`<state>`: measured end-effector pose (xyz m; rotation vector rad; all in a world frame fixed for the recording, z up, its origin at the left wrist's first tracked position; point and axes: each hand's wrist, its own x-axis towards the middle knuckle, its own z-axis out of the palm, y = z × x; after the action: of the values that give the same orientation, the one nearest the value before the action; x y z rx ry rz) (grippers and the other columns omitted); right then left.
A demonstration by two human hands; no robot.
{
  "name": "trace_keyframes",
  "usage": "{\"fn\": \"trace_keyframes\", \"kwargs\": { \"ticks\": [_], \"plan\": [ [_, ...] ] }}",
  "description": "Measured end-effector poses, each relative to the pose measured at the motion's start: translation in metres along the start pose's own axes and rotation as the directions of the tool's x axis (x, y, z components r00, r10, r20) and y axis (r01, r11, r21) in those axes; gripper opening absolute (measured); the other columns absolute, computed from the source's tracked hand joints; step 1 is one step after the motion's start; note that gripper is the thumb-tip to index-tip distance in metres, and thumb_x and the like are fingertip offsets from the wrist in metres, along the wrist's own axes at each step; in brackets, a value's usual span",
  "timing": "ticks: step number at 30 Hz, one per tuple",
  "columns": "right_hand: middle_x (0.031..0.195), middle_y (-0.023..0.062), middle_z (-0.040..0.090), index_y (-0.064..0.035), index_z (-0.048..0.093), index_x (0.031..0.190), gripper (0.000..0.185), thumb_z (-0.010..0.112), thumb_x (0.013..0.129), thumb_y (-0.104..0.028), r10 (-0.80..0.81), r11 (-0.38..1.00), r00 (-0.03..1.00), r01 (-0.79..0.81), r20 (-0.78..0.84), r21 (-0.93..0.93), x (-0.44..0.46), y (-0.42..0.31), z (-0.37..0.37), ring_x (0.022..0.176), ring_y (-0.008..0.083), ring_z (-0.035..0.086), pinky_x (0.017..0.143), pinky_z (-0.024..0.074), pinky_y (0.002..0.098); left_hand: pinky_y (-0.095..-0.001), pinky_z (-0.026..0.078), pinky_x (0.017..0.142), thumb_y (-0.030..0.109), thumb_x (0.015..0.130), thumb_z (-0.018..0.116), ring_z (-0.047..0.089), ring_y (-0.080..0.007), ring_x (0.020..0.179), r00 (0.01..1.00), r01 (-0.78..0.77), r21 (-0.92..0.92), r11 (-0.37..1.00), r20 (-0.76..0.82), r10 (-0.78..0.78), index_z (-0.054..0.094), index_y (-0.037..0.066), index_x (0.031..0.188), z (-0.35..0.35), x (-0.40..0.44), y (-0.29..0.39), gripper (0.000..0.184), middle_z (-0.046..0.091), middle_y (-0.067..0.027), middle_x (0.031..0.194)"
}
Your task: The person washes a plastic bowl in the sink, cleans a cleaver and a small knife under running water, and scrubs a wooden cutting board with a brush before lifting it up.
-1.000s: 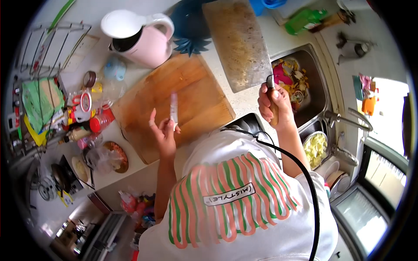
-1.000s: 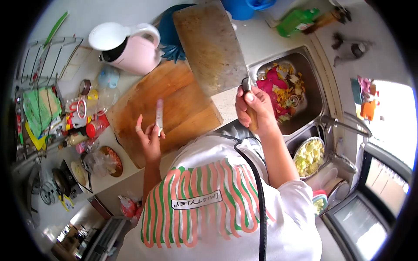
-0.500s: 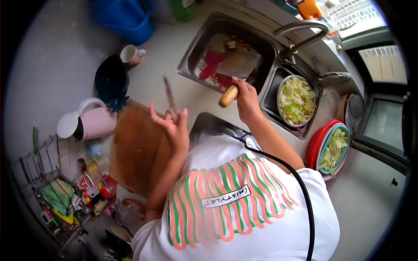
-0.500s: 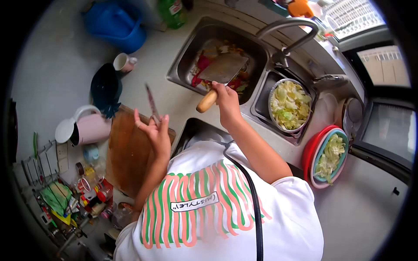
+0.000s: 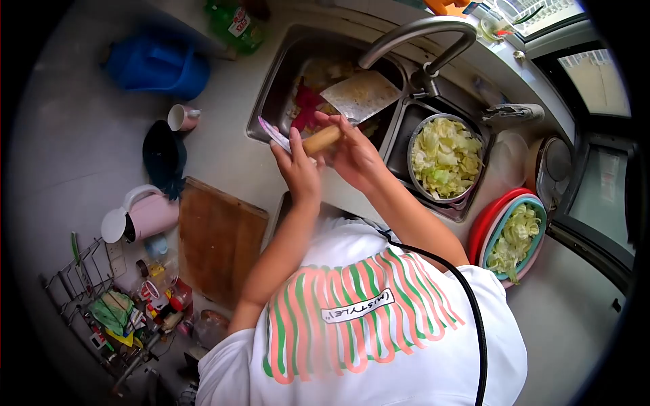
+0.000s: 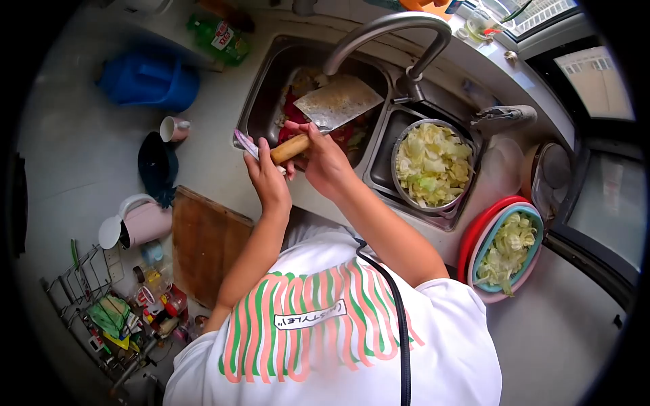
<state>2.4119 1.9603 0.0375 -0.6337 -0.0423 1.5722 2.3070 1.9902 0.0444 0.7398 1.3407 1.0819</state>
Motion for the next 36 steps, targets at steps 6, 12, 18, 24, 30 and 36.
{"fn": "trace_keyframes", "kwargs": {
  "ticks": [6,12,18,24,30,36],
  "plan": [
    [0.131,0.0021,0.056,-0.011,0.057,0.128,0.04,0.052,0.103,-0.042,0.054,0.993,0.998,-0.058,0.04,0.098,0.02,-0.002,-0.031,0.12,0.0175,0.049,0.097,0.0407,0.0386,-0.023,0.034,0.041,0.033,0.099,0.063,0.05,-0.0108,0.051,0.989,-0.141,0.165,0.976,-0.024,0.147,0.026,-0.002,0.142,0.024,0.007,0.01,0.067,0.055,-0.0063,0.078],
    [0.131,0.0038,0.058,-0.0088,0.059,0.123,0.038,0.051,0.104,-0.041,0.141,0.975,0.978,-0.165,0.156,0.149,0.032,-0.013,-0.041,0.118,0.0157,0.052,0.097,0.0421,0.0376,-0.0247,0.045,0.046,0.021,0.095,0.068,0.059,-0.0143,0.055,0.964,-0.26,0.324,0.91,0.025,0.266,0.016,-0.002,0.148,0.041,0.005,0.021,0.078,0.06,-0.0113,0.085],
    [0.099,0.0137,0.073,0.0003,0.064,0.108,0.039,0.056,0.101,-0.038,0.372,0.784,0.928,-0.316,-0.003,-0.535,0.014,-0.073,-0.043,0.083,0.0163,0.067,0.071,0.0511,0.0299,-0.0264,0.047,0.045,0.017,0.095,0.065,0.059,-0.0172,0.05,0.961,-0.269,0.308,0.912,0.021,0.277,0.01,0.001,0.151,0.047,0.021,0.037,0.08,0.063,-0.0163,0.086],
    [0.101,0.012,0.066,-0.0027,0.066,0.103,0.018,0.069,0.087,-0.01,-0.759,-0.511,0.438,0.058,0.482,-0.857,0.031,-0.137,-0.112,0.098,0.0344,0.06,0.089,0.0455,0.0434,-0.0266,0.047,0.047,0.016,0.096,0.062,0.059,-0.0175,0.051,0.952,-0.29,0.303,0.908,-0.008,0.307,0.005,0.003,0.153,0.039,0.034,0.048,0.081,0.063,-0.0176,0.089],
    [0.103,0.0142,0.066,-0.0017,0.066,0.1,0.022,0.066,0.079,0.004,-0.515,-0.406,0.731,0.252,0.448,-0.878,0.03,-0.135,-0.165,0.105,0.0366,0.06,0.091,0.0486,0.0442,-0.0269,0.046,0.046,0.014,0.095,0.063,0.058,-0.0179,0.05,0.933,-0.35,0.21,0.913,-0.009,0.36,0.007,0.003,0.153,0.038,0.042,0.047,0.082,0.062,-0.0157,0.087],
    [0.103,0.0135,0.066,-0.0014,0.066,0.095,0.028,0.06,0.074,0.015,-0.54,-0.369,0.694,0.314,0.476,-0.875,0.02,-0.131,-0.183,0.112,0.0363,0.06,0.095,0.0493,0.0437,-0.027,0.046,0.044,0.014,0.093,0.066,0.058,-0.0183,0.05,0.945,-0.318,0.176,0.932,-0.019,0.326,0.012,0.002,0.153,0.039,0.042,0.049,0.081,0.061,-0.0145,0.087]
  ]
}}
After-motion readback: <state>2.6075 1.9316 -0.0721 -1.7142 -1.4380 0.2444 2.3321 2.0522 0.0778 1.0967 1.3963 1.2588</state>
